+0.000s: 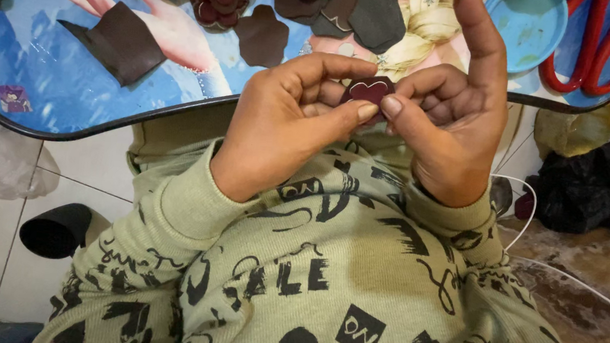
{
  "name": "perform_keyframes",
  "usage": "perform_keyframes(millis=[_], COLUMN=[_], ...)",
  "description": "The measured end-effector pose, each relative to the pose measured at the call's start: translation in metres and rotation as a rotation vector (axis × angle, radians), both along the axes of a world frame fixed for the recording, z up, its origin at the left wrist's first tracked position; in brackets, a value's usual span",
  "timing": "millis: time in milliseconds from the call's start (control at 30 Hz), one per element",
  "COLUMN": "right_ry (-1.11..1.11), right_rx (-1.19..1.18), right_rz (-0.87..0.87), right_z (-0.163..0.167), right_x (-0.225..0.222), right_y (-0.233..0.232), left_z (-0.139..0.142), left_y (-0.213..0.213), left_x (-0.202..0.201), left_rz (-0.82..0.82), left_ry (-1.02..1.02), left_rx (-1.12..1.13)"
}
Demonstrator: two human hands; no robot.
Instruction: The person sits with a board on their lap and assembles layered fabric flower cutouts. They pick up flower-shaped pieces, dip them into a bowl of glue, press the layers together by hand, and set the finished flowers onto a growing pile on the board.
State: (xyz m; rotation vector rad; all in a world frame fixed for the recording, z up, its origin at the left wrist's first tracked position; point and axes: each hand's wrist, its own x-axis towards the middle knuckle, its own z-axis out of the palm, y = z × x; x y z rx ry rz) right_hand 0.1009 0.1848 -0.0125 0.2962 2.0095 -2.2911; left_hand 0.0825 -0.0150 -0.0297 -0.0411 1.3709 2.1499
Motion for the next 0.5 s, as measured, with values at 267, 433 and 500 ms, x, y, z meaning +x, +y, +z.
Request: perform_keyframes(millis=[267,433,500], right_ry=[0.006,-0.020,-0.022], right_rx=[-0.025,-0.021,-0.028], right_rz=[-0.005,-0.014,-0.019], right_z=[-0.0003,0.0006,0.0006], right_x=[-0.0005,0.0013,0.0017], right_y=[0.0005,0.0008,0.0007], left_z=[0.0014,-0.0006,-0.0012], left_y=[0.0027,0.0040,0.0043], left_x=[-0.0014,-0.0031,-0.0034], left_rz=[0.011,0.006,0.009], left_ry=[0.019,0.053,0.057], left_rx=[-0.009,-0.086,-0.092])
